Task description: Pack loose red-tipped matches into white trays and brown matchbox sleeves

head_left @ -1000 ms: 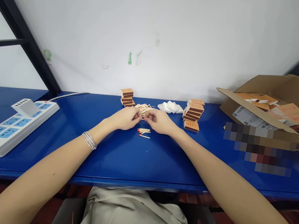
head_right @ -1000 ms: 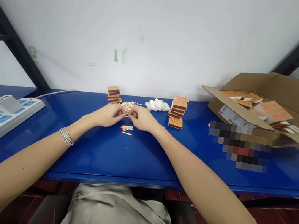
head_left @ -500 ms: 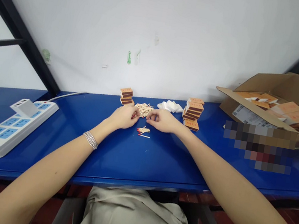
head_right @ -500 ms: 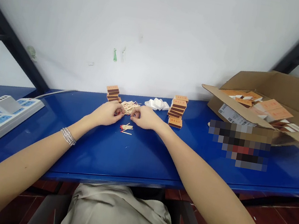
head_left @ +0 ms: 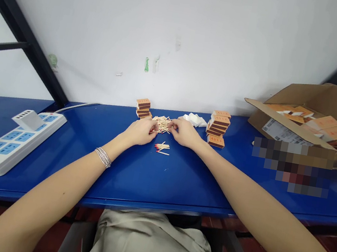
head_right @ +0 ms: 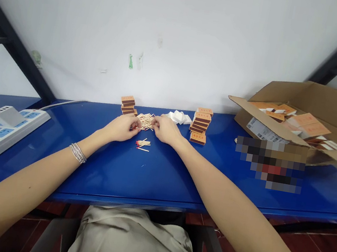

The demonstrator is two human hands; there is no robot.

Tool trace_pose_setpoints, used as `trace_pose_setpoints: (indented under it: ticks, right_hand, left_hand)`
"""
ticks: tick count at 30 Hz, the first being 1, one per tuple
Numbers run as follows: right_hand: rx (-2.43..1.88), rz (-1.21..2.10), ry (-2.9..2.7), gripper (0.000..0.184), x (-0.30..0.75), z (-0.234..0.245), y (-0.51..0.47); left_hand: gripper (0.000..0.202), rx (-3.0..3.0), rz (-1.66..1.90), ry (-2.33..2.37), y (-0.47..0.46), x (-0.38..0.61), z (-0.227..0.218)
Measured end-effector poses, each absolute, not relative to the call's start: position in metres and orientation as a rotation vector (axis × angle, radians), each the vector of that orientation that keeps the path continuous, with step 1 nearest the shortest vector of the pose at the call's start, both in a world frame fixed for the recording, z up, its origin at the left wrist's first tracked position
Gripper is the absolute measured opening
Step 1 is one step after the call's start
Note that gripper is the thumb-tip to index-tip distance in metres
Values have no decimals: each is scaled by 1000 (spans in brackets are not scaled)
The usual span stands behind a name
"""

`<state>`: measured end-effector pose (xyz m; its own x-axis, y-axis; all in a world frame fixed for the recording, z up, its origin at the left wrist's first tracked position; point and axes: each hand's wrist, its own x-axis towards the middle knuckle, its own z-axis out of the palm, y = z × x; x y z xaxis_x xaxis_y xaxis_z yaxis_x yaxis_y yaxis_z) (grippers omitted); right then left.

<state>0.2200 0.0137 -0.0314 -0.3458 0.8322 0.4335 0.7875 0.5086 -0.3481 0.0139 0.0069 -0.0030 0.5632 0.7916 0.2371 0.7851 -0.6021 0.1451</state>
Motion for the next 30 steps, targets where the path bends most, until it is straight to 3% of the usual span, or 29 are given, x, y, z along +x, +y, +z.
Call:
trace_pose_setpoints:
  ticks: [8,16,30]
  right_hand:
    - [-1337,236,-2094,12,227,-20,12]
    - [-1179,740,-2359,17,225,-3,-9]
    - [-1425,395,-2273,14,231,-14,4]
  left_hand:
    - [15,2757,408,1408,8,13,-4]
    - [13,2734,396,1429,7,15,-3]
    - [14,2700,408,1408,7,15,-3]
